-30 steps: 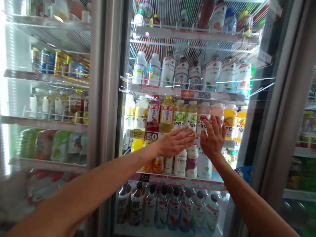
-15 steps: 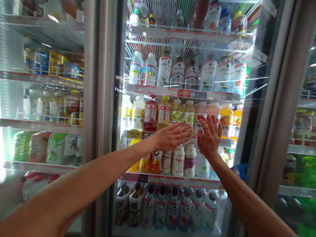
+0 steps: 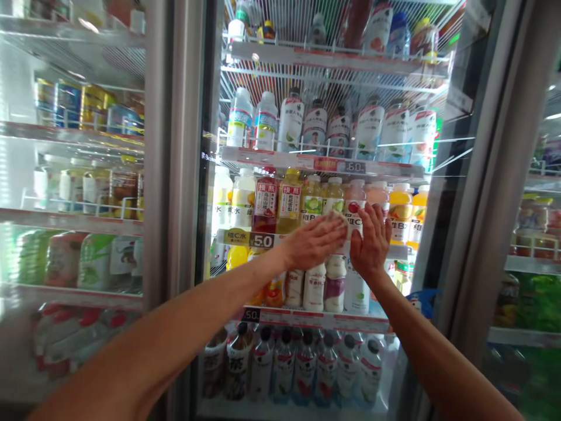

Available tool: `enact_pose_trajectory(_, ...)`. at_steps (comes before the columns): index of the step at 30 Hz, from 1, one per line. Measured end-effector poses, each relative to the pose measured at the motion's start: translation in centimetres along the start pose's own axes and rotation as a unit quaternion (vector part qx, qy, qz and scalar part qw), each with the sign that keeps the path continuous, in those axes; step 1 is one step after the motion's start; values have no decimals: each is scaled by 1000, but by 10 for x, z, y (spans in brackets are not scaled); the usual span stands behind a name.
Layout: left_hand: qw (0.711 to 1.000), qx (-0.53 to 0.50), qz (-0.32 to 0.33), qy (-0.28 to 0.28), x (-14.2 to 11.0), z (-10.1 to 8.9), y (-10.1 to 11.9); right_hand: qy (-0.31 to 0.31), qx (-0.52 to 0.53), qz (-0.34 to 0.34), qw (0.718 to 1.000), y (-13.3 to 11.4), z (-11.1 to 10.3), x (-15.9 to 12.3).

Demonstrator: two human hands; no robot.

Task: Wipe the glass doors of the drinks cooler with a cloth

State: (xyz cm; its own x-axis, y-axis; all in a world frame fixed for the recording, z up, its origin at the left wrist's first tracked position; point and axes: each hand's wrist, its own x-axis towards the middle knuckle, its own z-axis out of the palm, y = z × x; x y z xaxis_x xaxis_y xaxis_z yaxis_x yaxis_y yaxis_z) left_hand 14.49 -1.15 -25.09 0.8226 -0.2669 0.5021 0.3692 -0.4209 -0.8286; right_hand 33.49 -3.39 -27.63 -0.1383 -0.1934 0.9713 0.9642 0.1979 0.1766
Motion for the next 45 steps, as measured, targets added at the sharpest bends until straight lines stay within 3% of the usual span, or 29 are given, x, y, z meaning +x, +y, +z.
enact_pose_trajectory(2,992,15,-124,26,7,-10,-30,6,18,3,1000,0,-1,-1)
enact_pose_trajectory(4,965,35,-254,59,14,-18,-53,11,29,7,999,0,-1,-1)
enact_pose_trajectory(6,946,46,-314,70,15,-20,-55,14,33,5,999,1,0,-2)
enact_pose_trajectory(8,966,38,-252,51,7,-15,-37,19,35,4,999,1,0,-2)
enact_pose_trajectory(10,996,14,-89,5,-6,-10,-16,24,39,3,999,1,0,-2)
enact_pose_trajectory(12,996,-11,72,-43,-17,-9,-9,25,43,3,999,1,0,-1)
enact_pose_trajectory(13,992,-18,109,-60,-20,-12,-14,22,43,3,999,0,0,-1)
enact_pose_trajectory(15,996,-13,70,-59,-20,-21,-40,16,38,1,999,0,0,-1)
enact_pose_trajectory(17,996,15,-92,-4,-16,-31,-75,15,31,-1,999,-1,-1,-1)
enact_pose_trajectory(19,964,41,-253,64,-12,-38,-97,15,27,-4,1000,-1,-1,-1)
enact_pose_trajectory(20,950,47,-297,83,-11,-38,-99,16,26,-5,1000,-1,-1,-1)
enact_pose_trajectory(22,957,40,-280,69,-16,-34,-83,14,23,-4,1000,-1,-1,-1)
enact_pose_trajectory(25,997,1,-71,-40,-31,-25,-38,6,13,0,1000,0,0,-2)
enact_pose_trajectory(27,993,-23,58,-105,-39,-23,-21,0,8,2,1000,0,-1,-1)
enact_pose_trajectory(28,988,-29,87,-122,-42,-25,-22,0,7,2,1000,0,-1,-1)
enact_pose_trajectory(29,987,-29,89,-128,-43,-29,-30,1,7,0,1000,0,-1,-1)
enact_pose_trajectory(31,995,-11,18,-96,-43,-38,-58,6,7,-5,1000,0,-1,-1)
enact_pose_trajectory(34,977,51,-205,20,-45,-48,-97,5,3,-6,1000,0,-1,-1)
enact_pose_trajectory(36,950,73,-297,68,-51,-48,-97,1,1,-3,1000,0,0,-1)
enact_pose_trajectory(38,965,55,-251,54,-62,-45,-80,1,2,-4,1000,1,0,-1)
enact_pose_trajectory(41,999,11,-48,-16,-84,-42,-56,8,1,-11,1000,1,-1,-1)
enact_pose_trajectory(42,999,12,-26,-23,-91,-43,-56,10,-1,-12,1000,1,-1,-1)
enact_pose_trajectory(43,998,26,-49,-15,-96,-46,-61,9,-3,-13,1000,0,-1,-1)
enact_pose_trajectory(45,975,76,-204,40,-102,-52,-81,3,-10,-10,1000,0,-1,-1)
